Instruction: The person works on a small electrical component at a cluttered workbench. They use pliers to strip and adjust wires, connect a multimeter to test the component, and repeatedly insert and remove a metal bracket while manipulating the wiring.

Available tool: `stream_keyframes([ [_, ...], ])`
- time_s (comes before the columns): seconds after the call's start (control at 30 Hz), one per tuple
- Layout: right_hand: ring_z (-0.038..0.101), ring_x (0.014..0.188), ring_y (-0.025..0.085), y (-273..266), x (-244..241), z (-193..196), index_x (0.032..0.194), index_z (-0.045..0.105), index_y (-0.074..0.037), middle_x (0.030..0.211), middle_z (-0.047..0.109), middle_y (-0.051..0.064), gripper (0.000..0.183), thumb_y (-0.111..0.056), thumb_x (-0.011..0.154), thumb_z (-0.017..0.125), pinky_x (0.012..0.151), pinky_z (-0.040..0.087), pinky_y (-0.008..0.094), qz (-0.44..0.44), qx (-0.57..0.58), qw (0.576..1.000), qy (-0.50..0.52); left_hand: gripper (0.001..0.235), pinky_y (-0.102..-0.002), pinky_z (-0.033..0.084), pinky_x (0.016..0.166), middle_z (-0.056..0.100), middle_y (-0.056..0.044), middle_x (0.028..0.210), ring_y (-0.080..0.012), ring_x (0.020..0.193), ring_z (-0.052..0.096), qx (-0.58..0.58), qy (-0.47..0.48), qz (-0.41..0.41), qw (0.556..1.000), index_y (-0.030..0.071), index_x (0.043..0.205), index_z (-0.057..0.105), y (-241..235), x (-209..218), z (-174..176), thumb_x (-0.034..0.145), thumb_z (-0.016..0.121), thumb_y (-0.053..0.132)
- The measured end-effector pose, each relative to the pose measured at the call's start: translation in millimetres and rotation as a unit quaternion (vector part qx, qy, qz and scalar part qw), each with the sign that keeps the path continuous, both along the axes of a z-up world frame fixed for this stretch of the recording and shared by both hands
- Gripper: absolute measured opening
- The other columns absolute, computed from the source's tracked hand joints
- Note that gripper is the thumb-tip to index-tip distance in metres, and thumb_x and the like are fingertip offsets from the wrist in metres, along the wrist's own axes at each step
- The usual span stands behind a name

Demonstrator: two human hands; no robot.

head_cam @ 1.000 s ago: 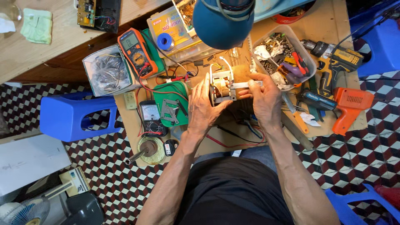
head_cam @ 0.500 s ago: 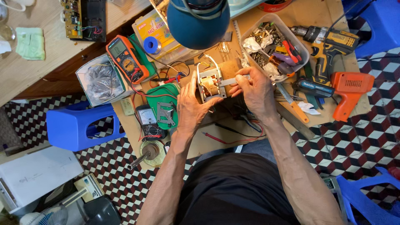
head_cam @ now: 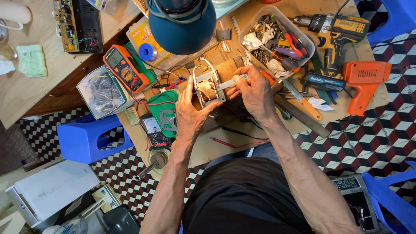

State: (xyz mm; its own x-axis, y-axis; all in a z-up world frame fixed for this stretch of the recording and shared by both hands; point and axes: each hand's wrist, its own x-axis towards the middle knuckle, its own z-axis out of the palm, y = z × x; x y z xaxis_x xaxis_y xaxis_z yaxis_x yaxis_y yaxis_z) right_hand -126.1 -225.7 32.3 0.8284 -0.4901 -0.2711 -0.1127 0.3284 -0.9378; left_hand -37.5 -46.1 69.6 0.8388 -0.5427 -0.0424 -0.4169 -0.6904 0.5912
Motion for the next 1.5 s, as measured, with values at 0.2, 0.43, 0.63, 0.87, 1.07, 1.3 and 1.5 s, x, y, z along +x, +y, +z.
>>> stream_keyframes([
  [0.2,0.072,0.072,0.012,0.7,1.8,10.5,0.112,0.057,0.0,0.083,0.068,0.007,0.012,-0.01,0.106,0.056,0.062,0.062,0.025,-0.007,-0.025,1.0,0.012,0.11,-0.043,0.046,0.105,0.065,-0.018,0.134,-0.0323,0.124,0.06,-0.02,-0.008,-0.011,1.0,0.003,0.155,0.041,0.1,-1.6,0.9,0.069,0.094,0.045],
  [0.43,0.074,0.071,0.013,-4.2,7.1,18.9,0.111,0.059,0.001,0.083,0.068,0.007,0.012,-0.009,0.105,0.058,0.059,0.062,0.025,0.008,-0.054,0.998,0.028,0.109,-0.047,0.04,0.112,0.053,-0.025,0.145,-0.0374,0.135,0.049,-0.015,-0.068,-0.025,0.997,0.0,0.152,0.039,-6.7,-1.6,10.7,0.069,0.093,0.044],
  [0.63,0.072,0.073,0.01,-4.0,9.0,22.5,0.122,0.056,0.0,0.087,0.069,0.008,0.021,-0.007,0.102,0.058,0.062,0.062,0.023,0.004,-0.068,0.997,0.029,0.069,-0.048,0.034,0.121,0.045,-0.022,0.155,-0.0392,0.144,0.044,-0.051,-0.161,-0.103,0.98,0.005,0.141,0.055,-22.6,-8.9,14.6,0.084,0.087,0.028],
  [0.87,0.068,0.084,0.018,-6.0,5.8,17.2,0.137,0.055,-0.002,0.096,0.07,0.012,0.038,-0.013,0.101,0.057,0.076,0.056,0.033,0.017,-0.209,0.972,0.101,0.04,-0.047,0.039,0.124,0.053,-0.019,0.147,-0.0386,0.142,0.047,-0.084,-0.176,-0.138,0.971,0.003,0.128,0.062,-61.1,-9.0,-8.9,0.09,0.075,0.01],
  [1.07,0.063,0.123,0.027,-10.1,3.5,9.0,0.146,0.053,0.003,0.133,0.067,0.022,0.041,-0.015,0.109,0.052,0.106,0.048,0.038,0.022,-0.299,0.954,0.014,0.034,-0.048,0.037,0.124,0.061,-0.017,0.137,-0.0329,0.137,0.053,-0.114,-0.182,-0.107,0.971,0.003,0.127,0.064,-60.1,-21.6,-12.6,0.094,0.066,0.009],
  [1.3,0.072,0.105,0.025,-19.6,-71.7,-12.7,0.135,0.057,0.002,0.114,0.072,0.015,0.042,-0.029,0.109,0.047,0.095,0.056,0.035,-0.056,-0.183,0.971,0.145,0.03,-0.048,0.036,0.128,0.061,-0.017,0.136,-0.0323,0.138,0.053,-0.128,-0.181,-0.093,0.971,0.004,0.124,0.064,-60.1,-19.2,-14.7,0.094,0.063,0.006],
  [1.5,0.061,0.111,0.045,-28.5,-133.4,-109.3,0.121,0.065,0.003,0.118,0.066,0.026,0.048,-0.026,0.084,0.077,0.091,0.048,0.053,0.094,-0.569,0.756,0.31,0.03,-0.048,0.037,0.128,0.06,-0.016,0.138,-0.0318,0.139,0.053,-0.124,-0.177,-0.094,0.972,0.004,0.123,0.064,-57.9,-20.7,-15.8,0.093,0.063,0.004],
])
